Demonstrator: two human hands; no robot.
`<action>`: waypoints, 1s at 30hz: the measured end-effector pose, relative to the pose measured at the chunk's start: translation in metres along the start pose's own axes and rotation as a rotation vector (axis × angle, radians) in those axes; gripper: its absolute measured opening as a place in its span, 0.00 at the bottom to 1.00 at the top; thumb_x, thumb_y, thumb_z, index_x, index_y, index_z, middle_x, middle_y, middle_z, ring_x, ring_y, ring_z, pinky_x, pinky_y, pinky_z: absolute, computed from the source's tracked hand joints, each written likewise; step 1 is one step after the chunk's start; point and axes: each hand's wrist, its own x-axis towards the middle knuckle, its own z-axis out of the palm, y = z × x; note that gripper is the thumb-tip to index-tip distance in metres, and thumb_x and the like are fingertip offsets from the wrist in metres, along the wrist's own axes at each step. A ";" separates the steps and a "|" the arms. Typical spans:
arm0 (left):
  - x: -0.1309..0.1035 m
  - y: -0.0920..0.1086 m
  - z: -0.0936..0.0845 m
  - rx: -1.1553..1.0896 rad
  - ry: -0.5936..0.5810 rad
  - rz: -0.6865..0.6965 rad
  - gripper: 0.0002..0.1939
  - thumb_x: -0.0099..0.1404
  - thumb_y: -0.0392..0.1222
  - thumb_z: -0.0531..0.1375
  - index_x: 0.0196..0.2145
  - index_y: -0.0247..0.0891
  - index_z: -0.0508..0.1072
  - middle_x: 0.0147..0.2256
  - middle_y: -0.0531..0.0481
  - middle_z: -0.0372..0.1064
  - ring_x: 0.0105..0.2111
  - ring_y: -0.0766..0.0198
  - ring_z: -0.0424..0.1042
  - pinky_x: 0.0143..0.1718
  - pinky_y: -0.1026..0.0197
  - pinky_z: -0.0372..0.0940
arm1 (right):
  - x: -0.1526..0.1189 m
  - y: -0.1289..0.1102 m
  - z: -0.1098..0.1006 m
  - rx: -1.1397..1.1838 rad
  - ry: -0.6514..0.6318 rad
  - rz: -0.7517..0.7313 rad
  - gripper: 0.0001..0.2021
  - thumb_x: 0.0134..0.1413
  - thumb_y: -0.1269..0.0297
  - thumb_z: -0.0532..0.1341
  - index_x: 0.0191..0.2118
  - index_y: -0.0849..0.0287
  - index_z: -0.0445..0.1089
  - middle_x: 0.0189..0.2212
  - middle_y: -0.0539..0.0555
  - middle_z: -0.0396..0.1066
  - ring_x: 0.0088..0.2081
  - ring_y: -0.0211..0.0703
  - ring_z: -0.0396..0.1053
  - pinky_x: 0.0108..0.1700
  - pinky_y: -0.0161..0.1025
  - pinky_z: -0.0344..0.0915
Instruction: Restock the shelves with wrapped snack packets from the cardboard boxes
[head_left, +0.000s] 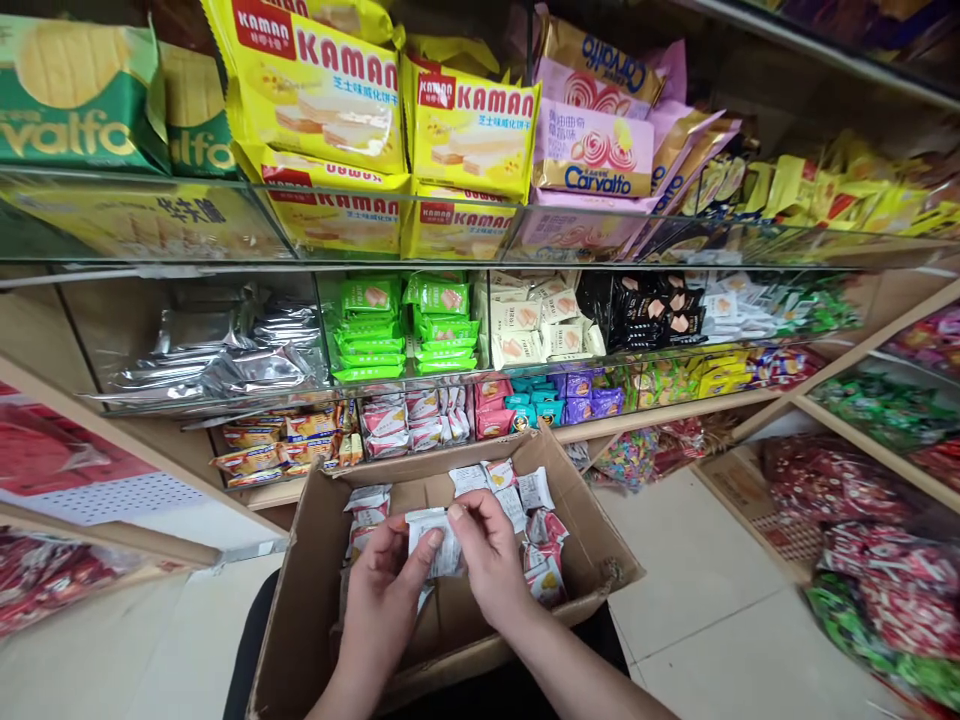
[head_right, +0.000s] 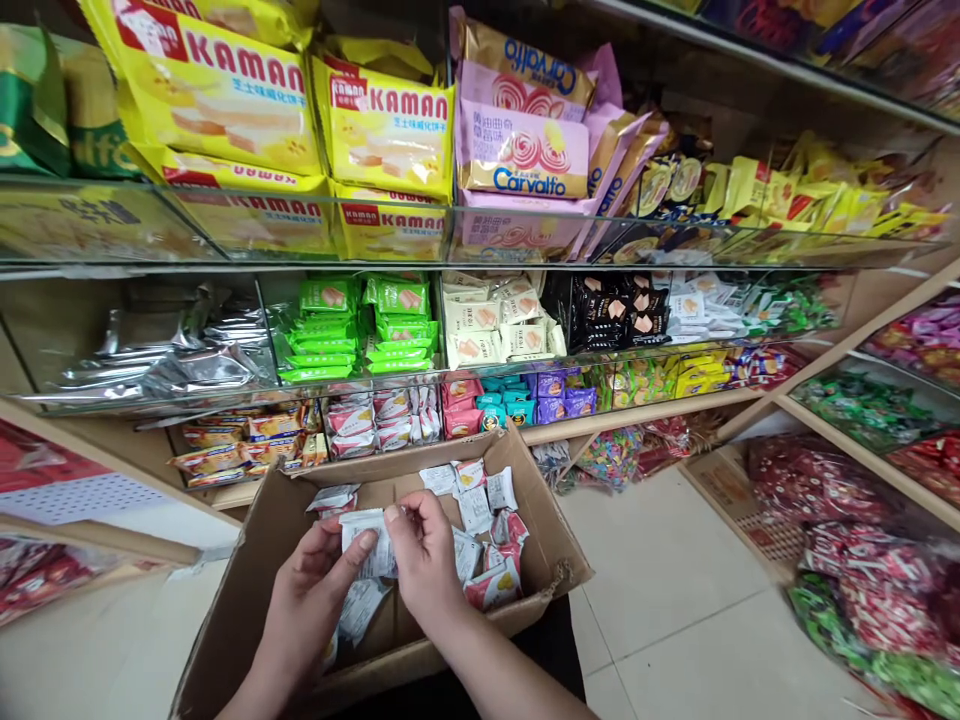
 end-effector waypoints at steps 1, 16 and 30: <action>-0.001 -0.001 -0.002 0.028 -0.022 0.012 0.12 0.50 0.42 0.63 0.33 0.40 0.67 0.30 0.54 0.71 0.31 0.66 0.70 0.34 0.65 0.65 | 0.000 0.000 -0.001 0.007 -0.023 0.023 0.08 0.50 0.60 0.55 0.29 0.59 0.61 0.22 0.46 0.57 0.25 0.33 0.55 0.28 0.30 0.55; 0.001 0.008 -0.005 0.057 0.268 -0.096 0.17 0.46 0.53 0.63 0.23 0.38 0.63 0.15 0.61 0.61 0.13 0.73 0.57 0.14 0.71 0.53 | -0.009 -0.001 0.008 -0.042 -0.224 0.158 0.15 0.52 0.51 0.50 0.25 0.57 0.54 0.20 0.46 0.53 0.22 0.33 0.54 0.24 0.31 0.54; 0.006 0.023 0.008 -0.061 0.341 -0.223 0.19 0.53 0.58 0.55 0.24 0.38 0.65 0.15 0.56 0.67 0.15 0.67 0.66 0.15 0.67 0.57 | -0.007 -0.001 0.002 -0.510 -0.016 -0.213 0.14 0.58 0.59 0.44 0.24 0.57 0.51 0.18 0.46 0.51 0.22 0.34 0.53 0.25 0.32 0.51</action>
